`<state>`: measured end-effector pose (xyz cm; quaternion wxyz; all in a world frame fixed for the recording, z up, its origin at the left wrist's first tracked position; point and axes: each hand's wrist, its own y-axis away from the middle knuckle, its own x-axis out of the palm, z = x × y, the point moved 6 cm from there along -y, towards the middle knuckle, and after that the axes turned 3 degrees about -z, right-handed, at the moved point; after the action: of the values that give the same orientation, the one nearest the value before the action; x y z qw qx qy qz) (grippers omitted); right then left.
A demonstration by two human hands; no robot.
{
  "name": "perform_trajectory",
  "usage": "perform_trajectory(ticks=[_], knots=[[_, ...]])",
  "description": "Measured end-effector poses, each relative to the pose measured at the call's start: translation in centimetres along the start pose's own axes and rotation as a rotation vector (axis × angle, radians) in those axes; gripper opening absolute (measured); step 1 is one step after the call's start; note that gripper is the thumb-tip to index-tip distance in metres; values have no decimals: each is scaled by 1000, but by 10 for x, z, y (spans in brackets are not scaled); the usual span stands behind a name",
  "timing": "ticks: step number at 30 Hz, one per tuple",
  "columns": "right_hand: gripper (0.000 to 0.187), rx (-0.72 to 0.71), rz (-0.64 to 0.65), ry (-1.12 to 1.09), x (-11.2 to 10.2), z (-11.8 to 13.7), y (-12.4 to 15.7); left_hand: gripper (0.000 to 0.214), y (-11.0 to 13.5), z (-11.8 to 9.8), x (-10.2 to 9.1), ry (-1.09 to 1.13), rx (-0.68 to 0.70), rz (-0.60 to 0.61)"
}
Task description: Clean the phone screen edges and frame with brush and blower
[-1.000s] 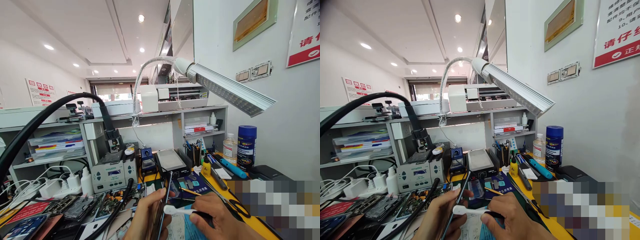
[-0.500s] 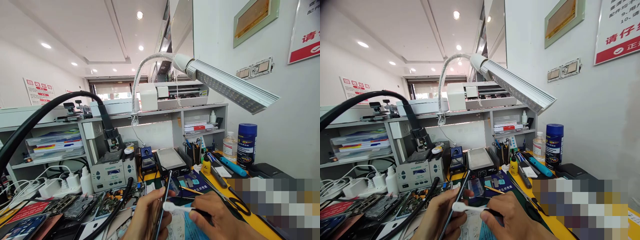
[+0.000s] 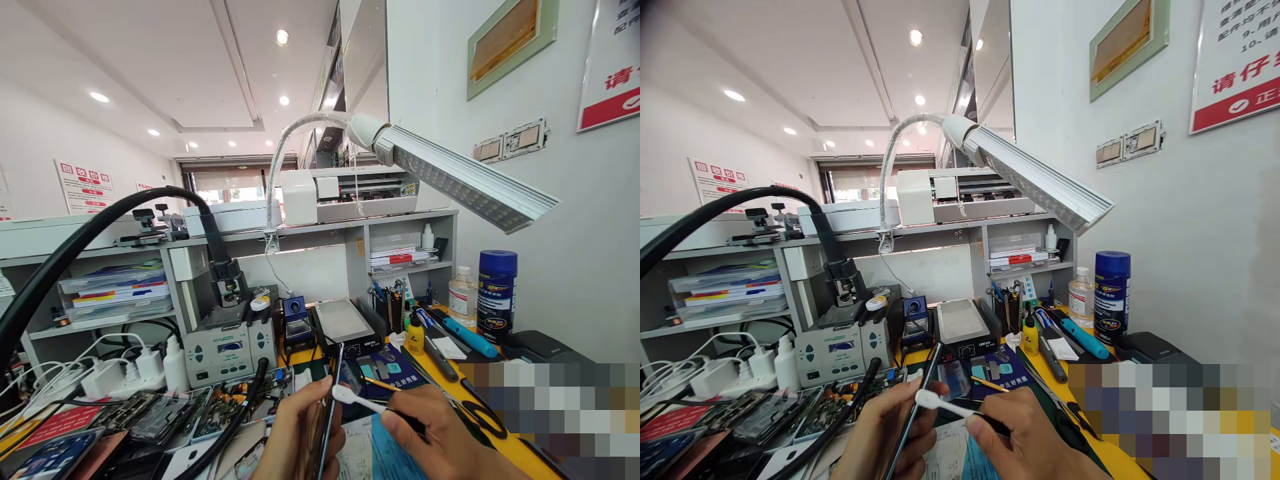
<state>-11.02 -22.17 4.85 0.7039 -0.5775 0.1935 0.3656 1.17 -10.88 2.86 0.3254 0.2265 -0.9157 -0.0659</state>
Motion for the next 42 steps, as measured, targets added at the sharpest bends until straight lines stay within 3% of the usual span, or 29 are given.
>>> perform_trajectory(ticks=[5, 10, 15, 21, 26, 32, 36, 42], knots=[[56, -86, 40, -11, 1, 7, 2, 44, 0, 0, -4, 16, 30, 3], [51, -12, -33, 6, -3, 1, -1, 46, -2, 0, -1, 8, 5, 7], [49, -91, 31, -5, 4, 6, 2, 50, -2, -1, 0, 6, 10, -22], [48, 12, -57, -10, 4, -6, 3, 47, -3, 1, -4, 7, 5, -33], [51, -81, -13, -20, 2, 5, 0, 46, -2, 2, -5, 4, 7, -25], [48, 2, -61, -20, -3, -3, -1, 48, -2, 1, -2, 7, -2, 32], [53, -77, -31, -35, 2, 0, 2, 43, 0, -1, -1, 10, 15, 4], [49, 8, -24, -5, 0, -2, 0, 48, -3, 0, -3, -15, -4, -45]])
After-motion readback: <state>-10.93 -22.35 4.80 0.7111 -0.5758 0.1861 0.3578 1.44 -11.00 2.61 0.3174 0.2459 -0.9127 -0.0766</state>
